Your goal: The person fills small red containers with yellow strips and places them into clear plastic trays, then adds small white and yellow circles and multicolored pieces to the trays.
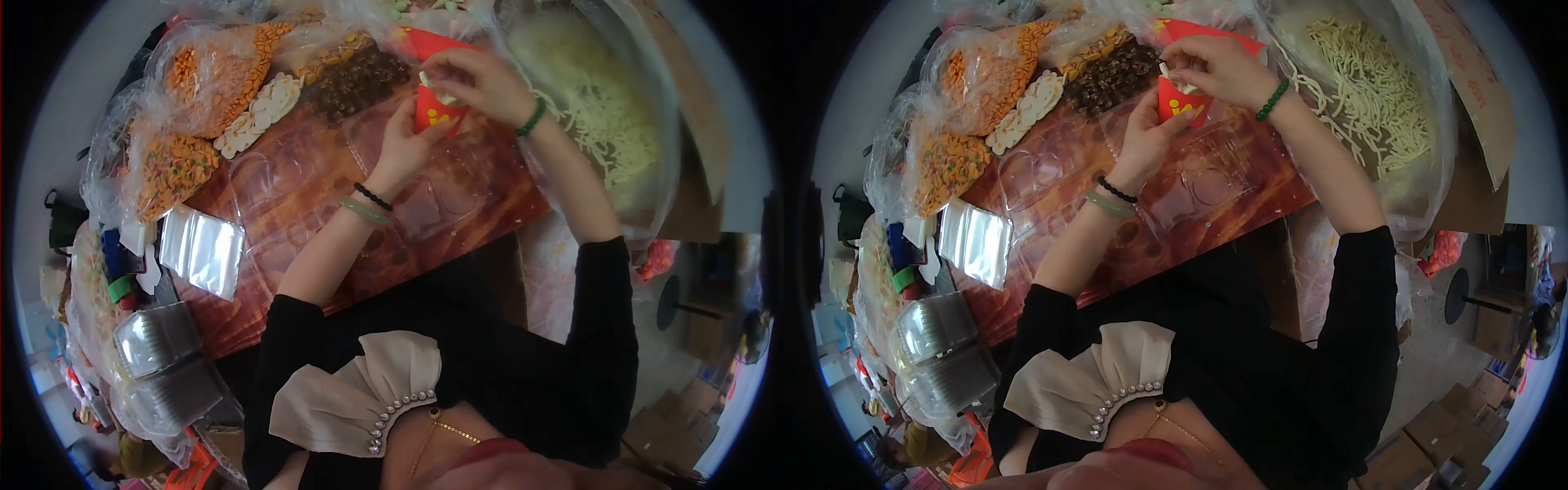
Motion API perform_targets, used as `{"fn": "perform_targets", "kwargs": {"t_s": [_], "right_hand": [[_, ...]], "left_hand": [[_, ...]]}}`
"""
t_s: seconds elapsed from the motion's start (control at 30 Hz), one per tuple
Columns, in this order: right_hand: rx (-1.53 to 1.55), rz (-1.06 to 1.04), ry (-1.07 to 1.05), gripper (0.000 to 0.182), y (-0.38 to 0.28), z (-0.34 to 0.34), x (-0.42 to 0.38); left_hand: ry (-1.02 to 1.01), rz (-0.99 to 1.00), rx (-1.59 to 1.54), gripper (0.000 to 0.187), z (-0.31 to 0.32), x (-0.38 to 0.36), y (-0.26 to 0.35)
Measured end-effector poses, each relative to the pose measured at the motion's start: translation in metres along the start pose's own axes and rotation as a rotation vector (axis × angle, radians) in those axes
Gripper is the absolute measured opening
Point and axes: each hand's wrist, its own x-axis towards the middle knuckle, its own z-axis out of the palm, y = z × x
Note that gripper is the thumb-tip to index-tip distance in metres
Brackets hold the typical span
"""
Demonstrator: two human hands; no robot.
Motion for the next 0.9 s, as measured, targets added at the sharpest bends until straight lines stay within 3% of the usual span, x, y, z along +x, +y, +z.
{"fn": "perform_targets", "kwargs": {"t_s": [0.07,0.13,0.23,0.47,0.67,0.73,0.9], "right_hand": [[-0.023,0.0,0.042,0.015,0.001,0.003,0.006],[-0.144,-0.137,-0.075,0.014,0.005,0.004,0.013],[-0.163,-0.159,-0.127,0.014,0.001,0.008,0.017],[0.023,-0.034,-0.091,0.015,0.002,0.028,0.027],[-0.254,-0.157,-0.108,0.018,-0.005,0.033,0.024],[-0.295,-0.212,-0.175,0.017,-0.011,0.034,0.021],[-0.015,-0.093,-0.172,0.017,-0.003,0.041,0.032]], "left_hand": [[0.004,0.01,0.055,0.04,-0.006,-0.004,0.005],[-0.013,-0.004,0.048,0.04,-0.011,-0.007,0.008],[-0.015,0.016,0.045,0.038,-0.016,-0.009,0.006],[0.054,-0.005,0.082,0.036,-0.021,-0.014,0.016],[0.094,0.026,0.061,0.035,-0.037,-0.019,0.018],[0.106,-0.049,-0.043,0.035,-0.038,-0.021,0.029],[0.129,0.019,-0.061,0.034,-0.046,-0.024,0.022]]}}
